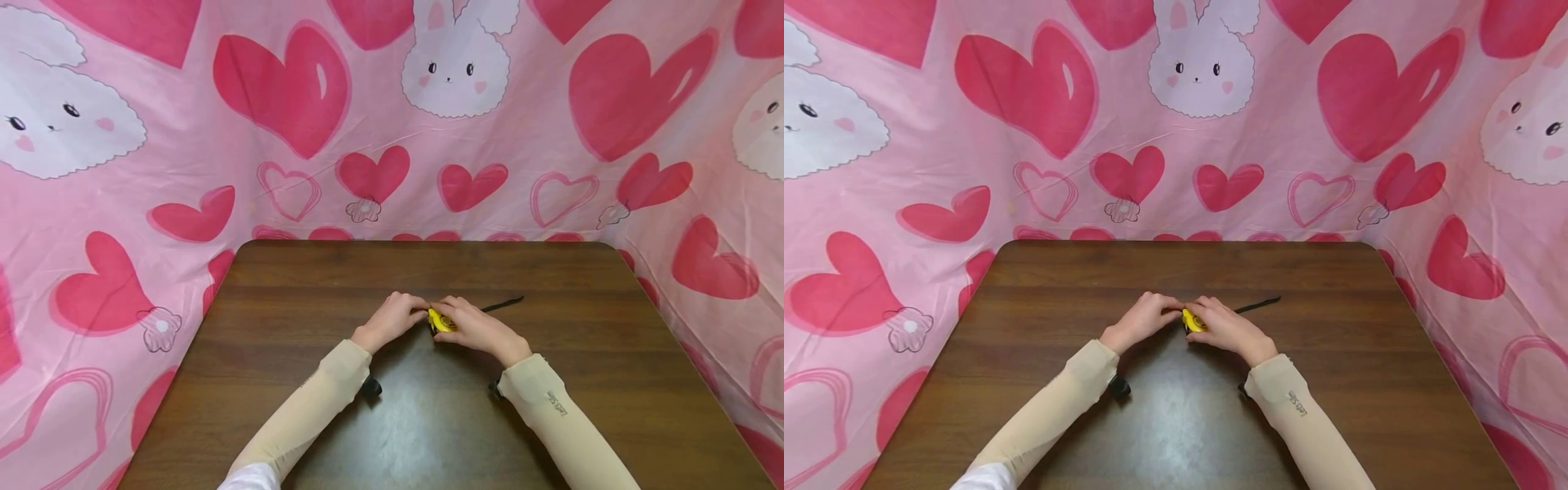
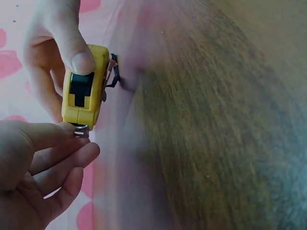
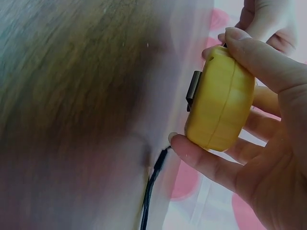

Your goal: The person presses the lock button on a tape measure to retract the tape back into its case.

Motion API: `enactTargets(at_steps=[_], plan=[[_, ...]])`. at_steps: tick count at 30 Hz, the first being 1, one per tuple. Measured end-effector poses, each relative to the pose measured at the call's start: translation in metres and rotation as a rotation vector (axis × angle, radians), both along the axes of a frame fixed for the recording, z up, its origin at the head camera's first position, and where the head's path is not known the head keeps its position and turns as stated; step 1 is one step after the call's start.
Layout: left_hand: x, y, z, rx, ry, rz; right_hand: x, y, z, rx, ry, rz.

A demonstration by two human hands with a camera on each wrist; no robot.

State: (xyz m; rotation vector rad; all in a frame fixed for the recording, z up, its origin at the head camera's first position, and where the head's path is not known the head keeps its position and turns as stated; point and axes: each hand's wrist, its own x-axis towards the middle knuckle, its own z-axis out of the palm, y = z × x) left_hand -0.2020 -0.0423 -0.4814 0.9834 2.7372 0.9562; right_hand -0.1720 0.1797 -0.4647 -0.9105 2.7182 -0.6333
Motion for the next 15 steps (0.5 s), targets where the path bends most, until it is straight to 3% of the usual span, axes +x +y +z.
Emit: enactTargets(at_steps=[7,15], plan=[[0.001,-0.02,0.006,-0.021,0.053,0.08,-0.002,0.024,0.0,0.037,0.008,-0.011],[0.003,-0.052,0.012,-0.062,0.114,0.162,-0.007,0.069,-0.003,0.054,0.033,-0.09]])
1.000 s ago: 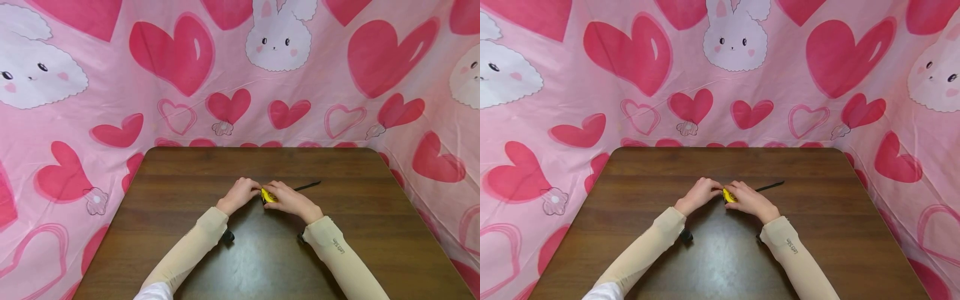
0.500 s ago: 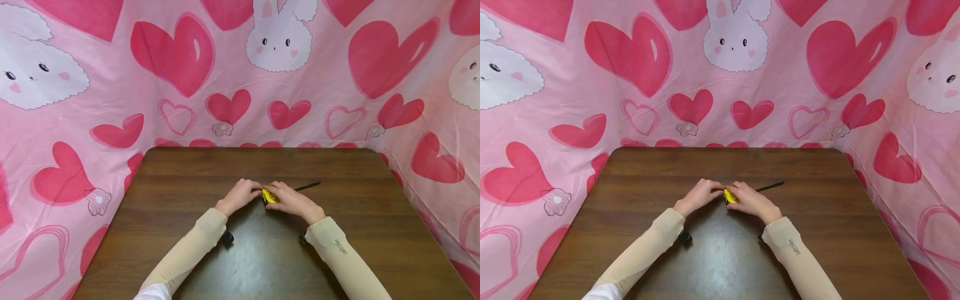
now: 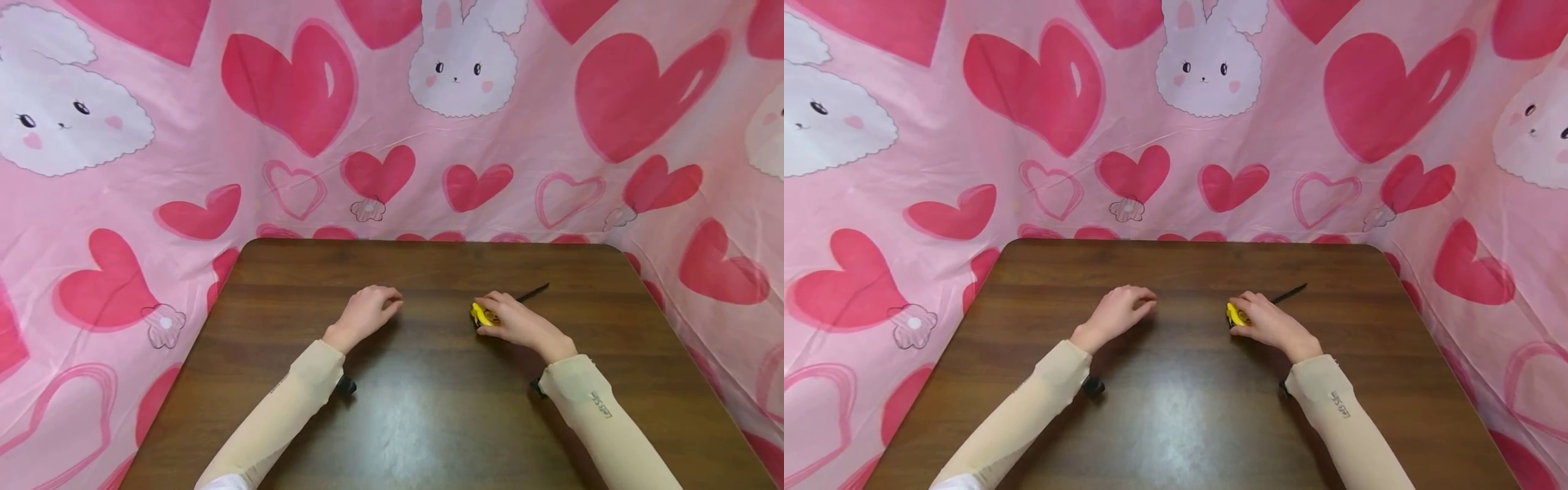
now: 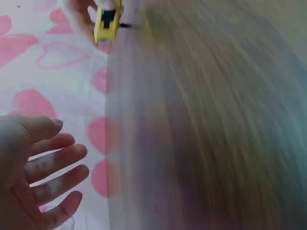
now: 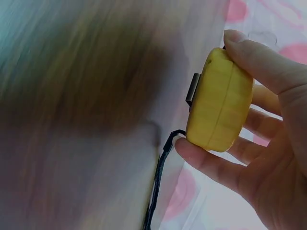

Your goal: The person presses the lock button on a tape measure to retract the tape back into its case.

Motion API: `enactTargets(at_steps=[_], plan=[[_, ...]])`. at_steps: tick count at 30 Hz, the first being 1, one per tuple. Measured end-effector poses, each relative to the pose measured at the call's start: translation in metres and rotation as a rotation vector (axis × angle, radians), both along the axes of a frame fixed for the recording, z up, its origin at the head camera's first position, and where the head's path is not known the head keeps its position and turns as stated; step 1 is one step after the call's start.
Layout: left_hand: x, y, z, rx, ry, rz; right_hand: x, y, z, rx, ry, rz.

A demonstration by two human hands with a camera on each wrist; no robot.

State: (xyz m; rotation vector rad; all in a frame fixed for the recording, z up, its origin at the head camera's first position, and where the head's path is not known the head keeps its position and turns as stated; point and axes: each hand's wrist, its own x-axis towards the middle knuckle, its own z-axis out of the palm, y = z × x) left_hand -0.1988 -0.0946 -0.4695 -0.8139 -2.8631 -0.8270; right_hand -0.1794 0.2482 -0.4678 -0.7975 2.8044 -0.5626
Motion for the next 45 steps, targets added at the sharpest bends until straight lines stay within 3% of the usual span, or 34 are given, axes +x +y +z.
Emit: enactTargets(at_steps=[10,14,23,32,45], plan=[[0.012,-0.044,0.002,-0.119,0.176,0.108,-0.002,0.038,0.005,0.005,0.038,-0.059],[0.016,-0.059,0.002,-0.132,0.214,0.148,-0.002,0.045,0.007,0.004,0.056,-0.064],[0.021,-0.087,0.0,-0.139,0.246,0.218,-0.001,0.057,0.009,0.011,0.06,-0.084],[0.027,-0.111,-0.006,-0.15,0.214,0.279,-0.002,0.064,0.005,0.042,0.036,-0.098],[0.029,-0.121,-0.011,-0.146,0.195,0.3,-0.003,0.068,-0.005,0.059,0.054,-0.082]])
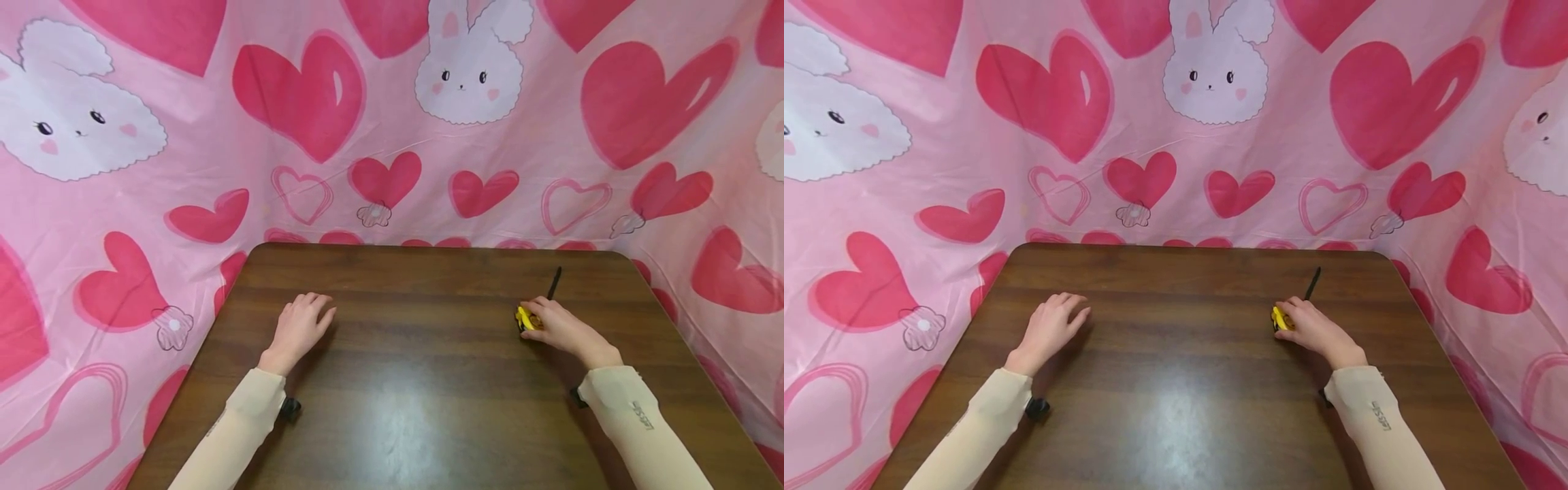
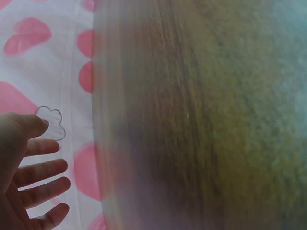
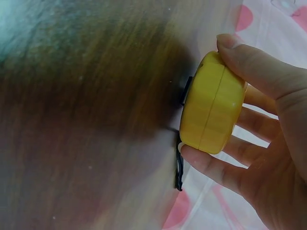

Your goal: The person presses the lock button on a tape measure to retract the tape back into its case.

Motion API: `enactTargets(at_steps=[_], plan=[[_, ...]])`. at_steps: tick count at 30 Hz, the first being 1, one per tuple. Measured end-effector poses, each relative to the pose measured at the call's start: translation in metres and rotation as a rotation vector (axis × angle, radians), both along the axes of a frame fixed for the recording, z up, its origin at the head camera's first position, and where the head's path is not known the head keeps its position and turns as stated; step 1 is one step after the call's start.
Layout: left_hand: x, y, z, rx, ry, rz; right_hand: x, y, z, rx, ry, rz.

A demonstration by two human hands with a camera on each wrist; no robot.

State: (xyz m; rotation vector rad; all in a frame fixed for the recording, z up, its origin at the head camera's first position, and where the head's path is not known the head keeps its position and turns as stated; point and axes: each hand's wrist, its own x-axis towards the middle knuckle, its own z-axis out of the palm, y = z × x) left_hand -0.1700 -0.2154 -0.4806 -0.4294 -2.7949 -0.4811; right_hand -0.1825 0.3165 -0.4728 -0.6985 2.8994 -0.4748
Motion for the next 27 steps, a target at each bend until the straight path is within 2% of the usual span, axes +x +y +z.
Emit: enactTargets(at_steps=[16,24,27], plan=[[0.004,-0.007,-0.004,0.006,-0.012,0.001,0.003,-0.006,-0.007,-0.003,0.036,-0.012],[0.004,-0.002,-0.008,0.018,0.002,-0.011,0.012,0.002,-0.005,-0.046,0.011,-0.044],[0.005,-0.001,-0.009,0.01,0.001,-0.003,0.017,0.003,-0.002,-0.083,0.034,-0.075]])
